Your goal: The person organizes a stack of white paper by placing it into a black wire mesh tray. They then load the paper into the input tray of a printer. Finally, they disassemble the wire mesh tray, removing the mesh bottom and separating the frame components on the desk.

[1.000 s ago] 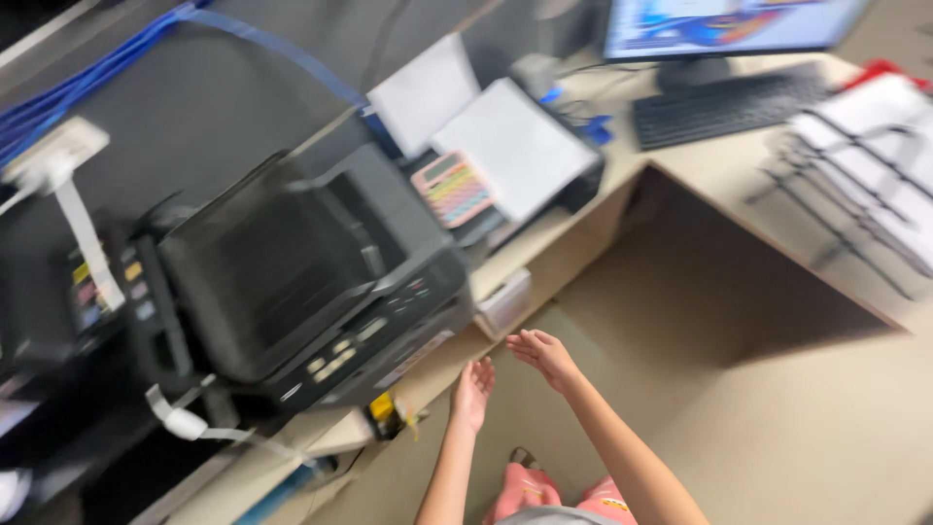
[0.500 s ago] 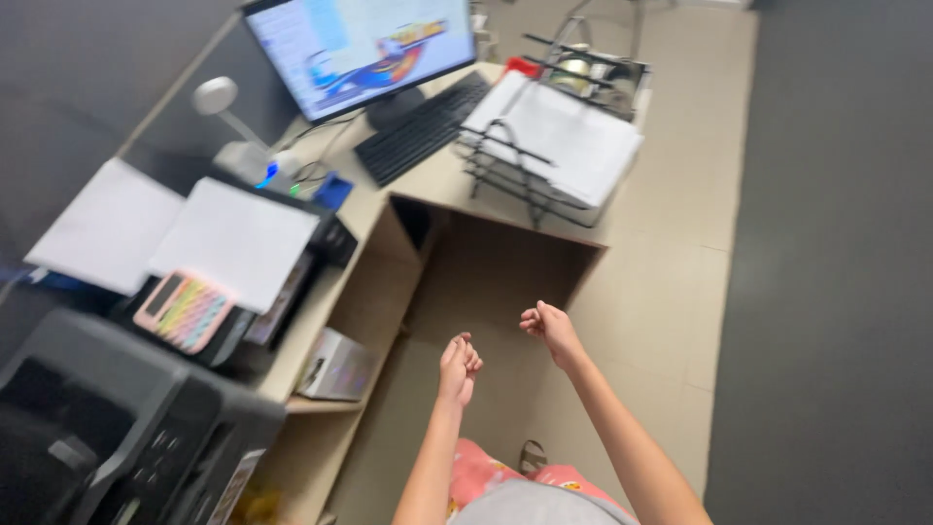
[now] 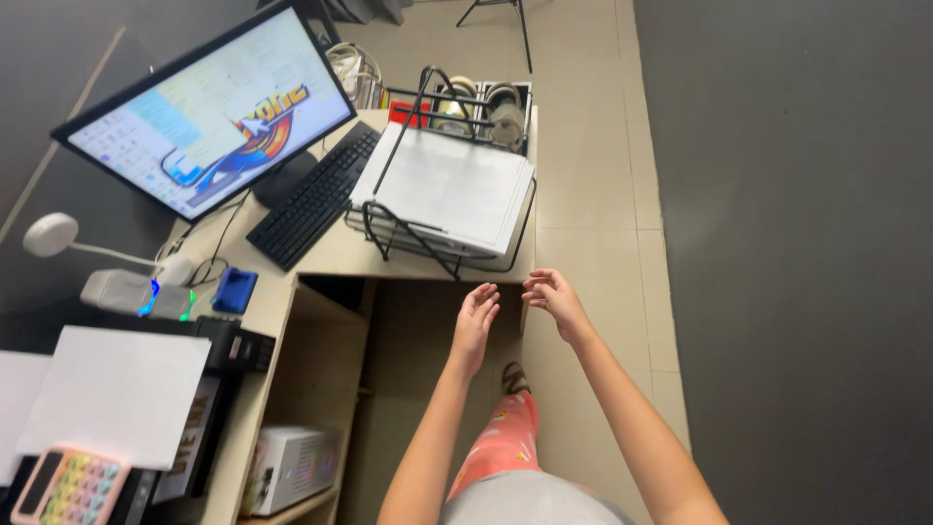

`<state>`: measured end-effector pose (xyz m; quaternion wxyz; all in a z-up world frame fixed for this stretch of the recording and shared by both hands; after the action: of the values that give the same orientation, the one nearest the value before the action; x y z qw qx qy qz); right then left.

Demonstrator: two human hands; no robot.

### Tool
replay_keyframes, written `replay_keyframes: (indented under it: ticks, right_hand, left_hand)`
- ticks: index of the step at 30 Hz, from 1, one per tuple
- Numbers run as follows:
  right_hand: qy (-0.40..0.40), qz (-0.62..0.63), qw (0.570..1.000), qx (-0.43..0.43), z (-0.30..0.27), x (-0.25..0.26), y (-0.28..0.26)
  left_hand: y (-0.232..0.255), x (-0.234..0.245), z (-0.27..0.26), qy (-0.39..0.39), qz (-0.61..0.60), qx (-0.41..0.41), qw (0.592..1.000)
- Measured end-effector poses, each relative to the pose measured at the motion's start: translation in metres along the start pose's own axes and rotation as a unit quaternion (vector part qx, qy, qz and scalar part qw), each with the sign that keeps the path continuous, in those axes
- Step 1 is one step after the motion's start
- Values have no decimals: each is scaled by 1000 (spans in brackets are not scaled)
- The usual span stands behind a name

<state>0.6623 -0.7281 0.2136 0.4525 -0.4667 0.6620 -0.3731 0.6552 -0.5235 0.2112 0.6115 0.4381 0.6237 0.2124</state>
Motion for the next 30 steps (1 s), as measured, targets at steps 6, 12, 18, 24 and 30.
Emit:
replay_keyframes:
  ticks: [6, 12, 18, 24, 30]
  right_hand:
    - [5, -87, 996, 22, 105, 12, -48]
    - [35, -289, 939, 182, 239, 10, -78]
    - [147, -559, 754, 311, 300, -18, -124]
    - [-11, -692, 718, 72, 356, -2, -110]
    - [-106, -722, 676, 101, 368, 17, -124]
  left_hand:
    - [-4, -22, 106, 89, 85, -30, 992]
    - [5, -24, 154, 190, 107, 2, 976]
    - [7, -31, 165, 253, 5, 28, 967]
    - [7, -41, 176, 333, -12, -11, 943]
    - [8, -59, 188, 477, 74, 14, 876]
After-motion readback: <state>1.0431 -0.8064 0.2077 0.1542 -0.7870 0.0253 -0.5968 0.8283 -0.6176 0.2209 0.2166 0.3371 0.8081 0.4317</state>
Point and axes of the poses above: each hand's wrist, its own z-axis towards the middle knuckle, its own x-axis out of the back of the hand, y = z × x, the point moved 2 cm from there along z, towards the middle knuckle, and after that the axes turned 3 degrees about -z, right-handed, at the moved point
